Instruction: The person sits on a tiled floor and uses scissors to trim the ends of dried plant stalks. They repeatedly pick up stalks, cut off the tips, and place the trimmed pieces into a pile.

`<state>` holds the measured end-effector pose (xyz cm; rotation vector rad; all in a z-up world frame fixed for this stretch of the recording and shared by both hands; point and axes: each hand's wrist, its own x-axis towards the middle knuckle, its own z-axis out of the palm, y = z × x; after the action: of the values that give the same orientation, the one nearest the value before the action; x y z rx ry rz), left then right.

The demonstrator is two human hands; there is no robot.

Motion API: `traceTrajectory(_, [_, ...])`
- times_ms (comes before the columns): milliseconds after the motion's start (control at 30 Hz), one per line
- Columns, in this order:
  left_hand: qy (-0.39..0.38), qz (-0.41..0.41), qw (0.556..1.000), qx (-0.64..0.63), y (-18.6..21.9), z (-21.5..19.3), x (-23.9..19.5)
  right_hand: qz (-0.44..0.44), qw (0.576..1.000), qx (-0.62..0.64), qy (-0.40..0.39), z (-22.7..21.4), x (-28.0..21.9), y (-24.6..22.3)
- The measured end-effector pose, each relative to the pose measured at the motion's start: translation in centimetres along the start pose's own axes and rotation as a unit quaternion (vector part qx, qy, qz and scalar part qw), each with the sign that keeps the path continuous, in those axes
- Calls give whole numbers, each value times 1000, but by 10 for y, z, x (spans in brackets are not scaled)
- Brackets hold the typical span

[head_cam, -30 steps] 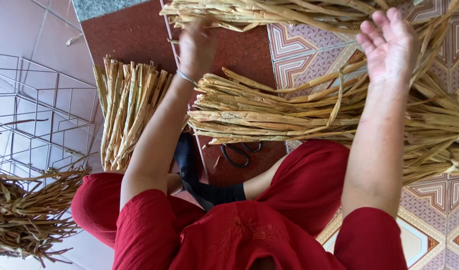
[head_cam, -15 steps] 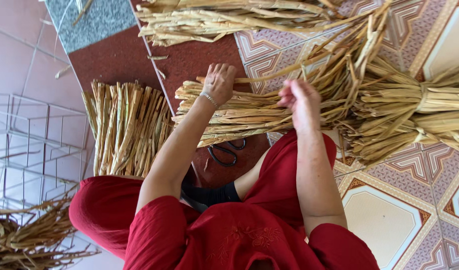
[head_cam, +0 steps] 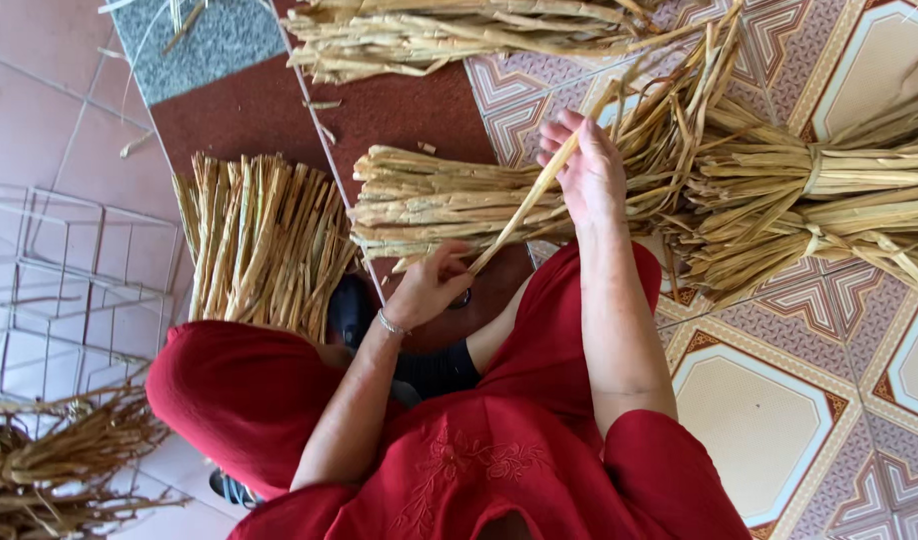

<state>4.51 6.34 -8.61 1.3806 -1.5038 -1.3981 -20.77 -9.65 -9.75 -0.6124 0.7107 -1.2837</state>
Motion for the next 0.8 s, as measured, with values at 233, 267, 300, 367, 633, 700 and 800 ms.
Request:
traceTrajectory(233, [-15, 69, 981, -181, 23, 25, 45, 13, 981, -163, -107, 68, -51, -9])
traceTrajectory(267, [14, 82, 984, -159, 29, 29, 54, 7, 979, -164, -123, 72, -54, -8])
traceTrajectory(300, [41, 96, 985, -139, 35, 33, 60, 0, 977, -167, -136, 74, -57, -7])
traceTrajectory(367, [47, 59, 984, -159, 43, 37, 66, 4, 984, -134, -116, 71, -57, -7])
traceTrajectory(633, [3, -17, 975, -221, 68, 50, 42, -3, 1000, 5, 5, 46, -29, 6])
traceTrajectory(700, [-14, -23, 968, -250, 73, 50, 38, 7, 999, 31, 33, 40, -14, 5])
traceTrajectory(800, [-24, -45, 967, -249, 74, 49, 33, -7, 995, -6, 103, 32, 4, 4])
